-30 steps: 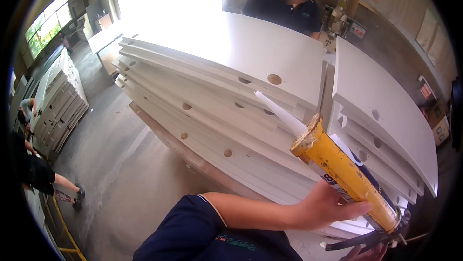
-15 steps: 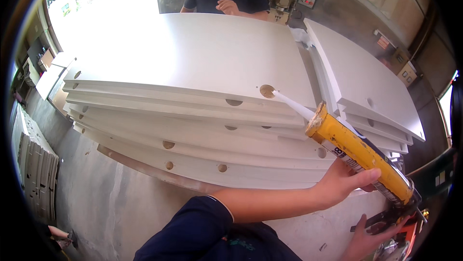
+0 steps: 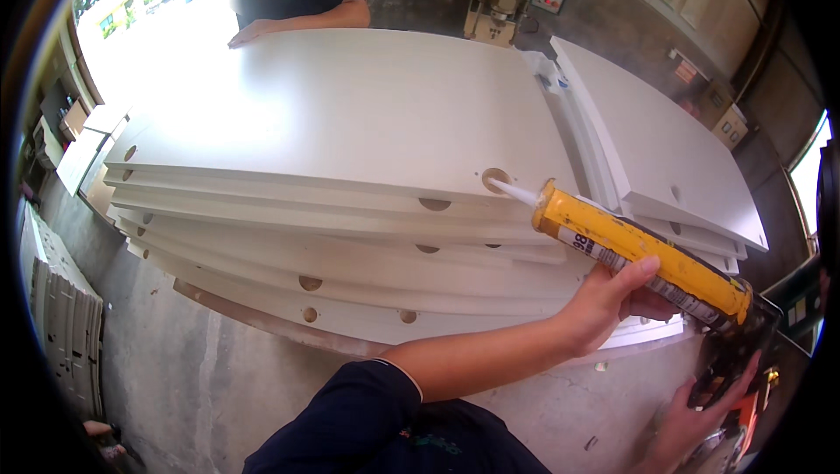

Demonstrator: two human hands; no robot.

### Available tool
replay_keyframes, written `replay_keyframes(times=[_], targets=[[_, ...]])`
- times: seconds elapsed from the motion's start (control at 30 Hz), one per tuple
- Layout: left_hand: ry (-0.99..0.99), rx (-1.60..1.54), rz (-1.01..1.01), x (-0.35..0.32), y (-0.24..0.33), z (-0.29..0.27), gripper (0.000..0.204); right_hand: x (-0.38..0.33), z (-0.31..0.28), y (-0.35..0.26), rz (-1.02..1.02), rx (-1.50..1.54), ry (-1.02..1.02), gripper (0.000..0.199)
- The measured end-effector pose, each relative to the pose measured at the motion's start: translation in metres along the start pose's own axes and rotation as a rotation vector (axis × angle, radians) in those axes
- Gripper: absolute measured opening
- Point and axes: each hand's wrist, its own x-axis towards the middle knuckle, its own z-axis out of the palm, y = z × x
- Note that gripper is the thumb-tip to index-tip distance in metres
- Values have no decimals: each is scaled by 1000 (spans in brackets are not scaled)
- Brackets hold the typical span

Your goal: The person applies adhesive from a caulking gun into circular holes on stacked white panels. They then insert small white plastic plugs into the holes and wipe the surface with a cloth. The person also moves and stacks large white panels labeled 'PET' on a workbench.

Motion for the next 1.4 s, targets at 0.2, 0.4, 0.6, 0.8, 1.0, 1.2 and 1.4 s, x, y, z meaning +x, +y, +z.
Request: replay_keyframes(times=[0.2,0.4,0.6,0.8,1.0,1.2,1.4], targets=[[-34,-31,-10,-2,3,4,54,4,-6,-5,32,-19,25,88],[-20,-29,-46,-2,4,-2,50,2,1,-12,45,-33,-59,97],[-27,138,8,5,-4,-10,63,8,2,12,-131,121,-33,104],[22,142,26,6,-11,-3,62,8,-4,22,-124,100,-71,104],[29,111,35,3,3,-3,59,0,14,25,-152,227,-33,95],[-36,63,-51,5,-4,2,56,-4,4,9,-19,-5,87,88],[-66,4,-21,0,-4,-2,50,2,4,5,3,-28,98,92]])
